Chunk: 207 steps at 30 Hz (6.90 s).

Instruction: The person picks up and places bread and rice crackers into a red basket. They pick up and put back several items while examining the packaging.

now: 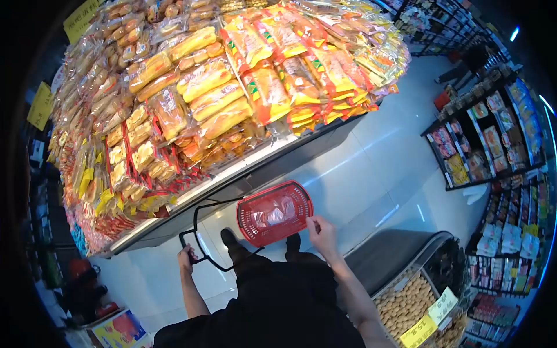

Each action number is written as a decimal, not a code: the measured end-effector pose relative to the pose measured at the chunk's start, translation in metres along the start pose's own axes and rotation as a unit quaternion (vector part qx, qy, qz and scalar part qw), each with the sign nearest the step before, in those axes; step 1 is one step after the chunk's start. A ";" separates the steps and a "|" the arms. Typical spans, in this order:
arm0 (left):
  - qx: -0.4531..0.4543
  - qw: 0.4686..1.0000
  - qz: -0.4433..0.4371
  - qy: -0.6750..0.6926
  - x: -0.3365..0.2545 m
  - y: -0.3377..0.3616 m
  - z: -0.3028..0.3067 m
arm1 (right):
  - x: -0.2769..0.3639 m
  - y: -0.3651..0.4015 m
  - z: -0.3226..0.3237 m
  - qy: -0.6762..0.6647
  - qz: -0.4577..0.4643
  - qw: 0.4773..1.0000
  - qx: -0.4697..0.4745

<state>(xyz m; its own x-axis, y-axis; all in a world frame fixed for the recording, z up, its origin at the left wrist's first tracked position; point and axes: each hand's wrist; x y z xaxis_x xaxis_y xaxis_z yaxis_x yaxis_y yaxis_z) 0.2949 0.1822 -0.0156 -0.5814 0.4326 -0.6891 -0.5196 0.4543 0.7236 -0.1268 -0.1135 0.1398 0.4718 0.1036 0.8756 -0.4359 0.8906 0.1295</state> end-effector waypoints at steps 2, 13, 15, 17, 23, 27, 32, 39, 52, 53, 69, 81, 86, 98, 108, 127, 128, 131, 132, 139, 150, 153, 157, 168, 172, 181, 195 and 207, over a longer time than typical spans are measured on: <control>0.052 0.999 -0.007 0.012 -0.010 0.028 -0.067 | 0.001 -0.011 0.012 -0.029 0.024 0.999 0.024; 0.271 0.962 -0.043 0.003 0.006 0.069 -0.383 | 0.008 -0.062 -0.004 -0.097 0.129 0.976 0.145; 0.303 0.951 -0.057 0.026 -0.001 0.071 -0.402 | 0.006 -0.069 0.003 -0.049 0.095 0.978 0.178; 0.334 0.939 -0.077 0.012 -0.012 0.070 -0.412 | -0.024 -0.076 -0.008 0.070 0.127 0.981 0.126; 0.390 0.919 -0.028 0.054 -0.022 0.027 -0.420 | -0.064 -0.098 -0.021 0.091 -0.026 0.980 0.178; 0.443 0.892 0.027 0.084 -0.050 0.025 -0.427 | -0.061 -0.119 -0.021 -0.097 -0.124 0.956 0.249; 0.458 0.874 0.051 -0.153 -0.070 0.000 -0.422 | -0.070 -0.124 -0.016 -0.055 -0.163 0.948 0.267; 0.279 0.848 -0.112 -0.437 -0.094 -0.013 -0.428 | -0.089 -0.139 -0.033 -0.003 -0.062 0.926 0.373; 0.101 0.828 -0.214 -0.508 -0.156 0.063 -0.457 | -0.104 -0.184 -0.047 0.056 0.054 0.776 0.625; 0.097 0.828 -0.215 -0.509 -0.157 0.068 -0.458 | -0.104 -0.184 -0.054 0.044 0.071 0.768 0.635; 0.147 0.866 -0.326 -0.349 -0.243 0.099 -0.464 | 0.102 -0.223 0.135 0.192 0.318 0.782 0.500; 0.185 0.883 -0.297 -0.313 -0.231 0.118 -0.451 | 0.269 -0.383 0.089 0.438 0.575 0.691 0.005; 0.163 0.889 -0.316 -0.288 -0.212 0.116 -0.432 | 0.293 -0.415 0.084 0.518 0.565 0.641 0.046; 0.466 0.806 -0.332 0.153 -0.243 0.146 -0.413 | 0.349 -0.309 0.135 0.109 0.668 0.736 -0.020; 0.340 0.755 -0.318 0.462 -0.241 0.144 -0.414 | 0.167 -0.207 0.102 0.119 0.622 0.713 0.302; 0.236 0.944 -0.172 0.156 -0.255 0.082 -0.460 | -0.267 -0.217 0.024 -0.327 -0.228 0.916 -0.042; 0.224 0.948 -0.174 0.142 -0.257 0.085 -0.461 | -0.321 -0.222 0.028 -0.337 -0.234 0.910 -0.056; 0.224 0.948 -0.165 0.152 -0.255 0.087 -0.459 | -0.328 -0.226 0.008 -0.197 -0.196 0.954 -0.116; 0.219 0.953 -0.163 0.133 -0.251 0.087 -0.456 | -0.362 -0.235 -0.007 -0.177 -0.249 0.946 -0.107; 0.050 0.973 -0.056 -0.218 -0.129 0.029 -0.420 | -0.418 -0.251 -0.019 -0.103 -0.126 0.972 -0.169; -0.009 0.927 -0.053 -0.371 -0.046 0.026 -0.434 | -0.519 -0.254 -0.017 -0.039 -0.386 0.918 -0.082; 0.012 0.902 -0.077 -0.424 -0.043 0.037 -0.456 | -0.520 -0.234 -0.005 0.004 -0.337 0.940 -0.051; 0.002 0.887 -0.072 -0.457 -0.042 0.040 -0.458 | -0.522 -0.211 -0.007 0.106 -0.262 0.950 0.136; -0.015 0.809 -0.061 -0.585 -0.060 0.045 -0.453 | -0.392 -0.192 0.068 0.095 0.080 0.981 0.146; -0.013 0.811 -0.071 -0.580 -0.068 0.048 -0.454 | -0.321 -0.215 0.095 0.101 0.226 0.963 0.111; 0.097 0.816 -0.216 -0.528 -0.156 0.103 -0.452 | -0.154 -0.225 0.113 0.101 0.038 0.959 0.261; 0.770 0.283 -0.572 -0.025 -0.347 0.294 -0.442 | -0.182 -0.198 0.042 0.183 0.054 0.909 0.370; 0.698 0.317 -0.635 -0.093 -0.361 0.287 -0.400 | -0.163 -0.192 0.026 0.164 0.070 0.917 0.356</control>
<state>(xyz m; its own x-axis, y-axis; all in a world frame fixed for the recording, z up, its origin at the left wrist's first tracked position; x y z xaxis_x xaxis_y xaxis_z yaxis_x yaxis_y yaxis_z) 0.1052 -0.1551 0.4562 -0.3447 -0.8106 -0.4733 0.5983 0.1988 -0.7762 -0.1401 -0.3131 -0.0153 0.5280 0.4261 0.7346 -0.8445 0.3551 0.4010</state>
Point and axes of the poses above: each hand's wrist, its own y-axis away from the middle knuckle, its own z-axis out of the back of the hand, x = y × z, and after that the axes turned 13 degrees about x, right-handed
